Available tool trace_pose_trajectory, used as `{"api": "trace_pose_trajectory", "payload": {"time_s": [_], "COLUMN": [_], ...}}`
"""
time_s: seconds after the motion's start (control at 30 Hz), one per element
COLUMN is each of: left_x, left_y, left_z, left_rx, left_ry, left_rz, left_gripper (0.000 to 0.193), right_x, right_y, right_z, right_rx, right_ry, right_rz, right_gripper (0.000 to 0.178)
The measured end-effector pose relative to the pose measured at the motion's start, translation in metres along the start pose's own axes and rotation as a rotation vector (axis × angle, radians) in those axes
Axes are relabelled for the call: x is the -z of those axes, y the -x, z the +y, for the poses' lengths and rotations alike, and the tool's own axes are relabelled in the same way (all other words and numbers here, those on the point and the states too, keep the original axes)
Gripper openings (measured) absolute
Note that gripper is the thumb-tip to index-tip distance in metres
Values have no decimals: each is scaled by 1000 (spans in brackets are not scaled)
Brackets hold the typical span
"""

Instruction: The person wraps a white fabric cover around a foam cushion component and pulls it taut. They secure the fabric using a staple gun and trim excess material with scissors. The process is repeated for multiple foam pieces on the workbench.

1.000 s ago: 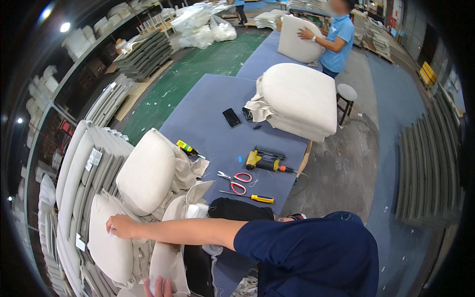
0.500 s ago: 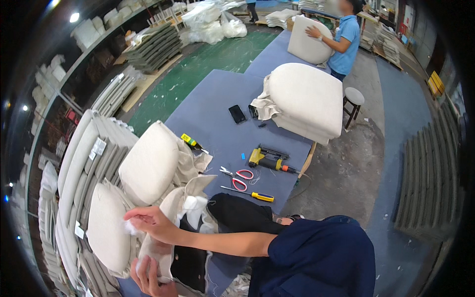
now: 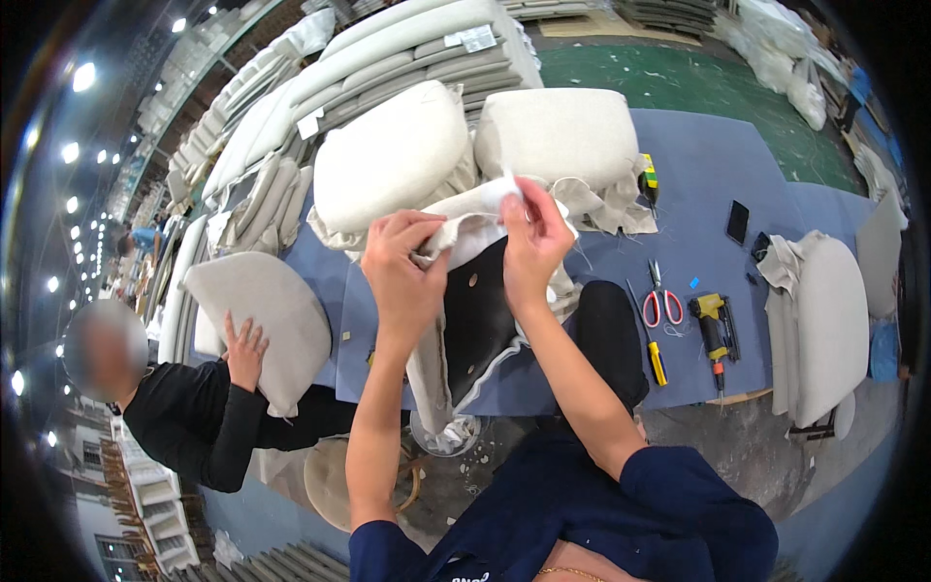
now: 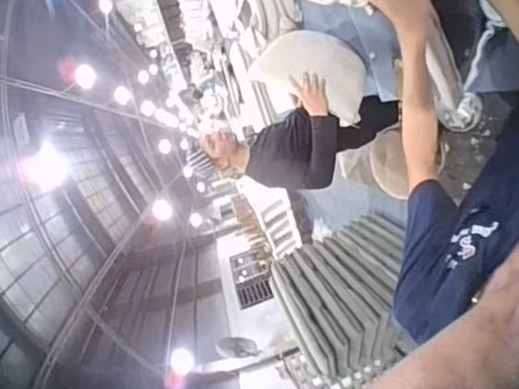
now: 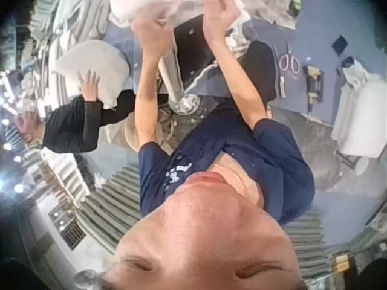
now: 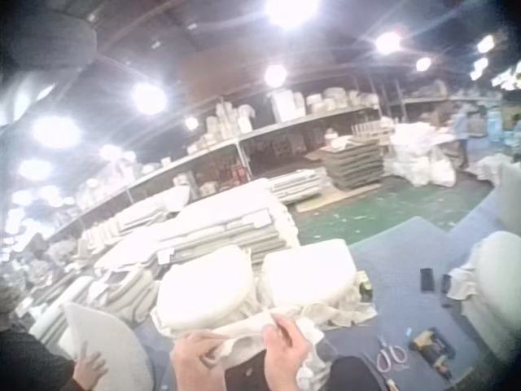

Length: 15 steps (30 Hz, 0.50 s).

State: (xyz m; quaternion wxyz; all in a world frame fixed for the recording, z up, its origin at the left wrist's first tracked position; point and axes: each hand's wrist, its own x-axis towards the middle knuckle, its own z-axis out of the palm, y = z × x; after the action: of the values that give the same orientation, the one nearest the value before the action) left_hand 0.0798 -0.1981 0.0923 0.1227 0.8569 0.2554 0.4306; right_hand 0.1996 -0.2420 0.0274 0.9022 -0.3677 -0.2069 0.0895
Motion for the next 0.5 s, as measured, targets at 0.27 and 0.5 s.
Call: {"api": "trace_pose_trajectory", "payload": {"time_s": [0.27, 0.5], "left_x": [4, 14], "left_y": [-9, 17], "left_z": [-31, -32], "left_rx": [47, -170], "left_ry": [154, -73], "left_rz": [-47, -57], "left_gripper": [18, 19], "right_x": [-14, 3], "right_y": [39, 38], "right_z": [8, 22], "right_rx": [-192, -114], "right_ry": [42, 139], "right_rz": [-236, -262], "right_gripper": [14, 20]}}
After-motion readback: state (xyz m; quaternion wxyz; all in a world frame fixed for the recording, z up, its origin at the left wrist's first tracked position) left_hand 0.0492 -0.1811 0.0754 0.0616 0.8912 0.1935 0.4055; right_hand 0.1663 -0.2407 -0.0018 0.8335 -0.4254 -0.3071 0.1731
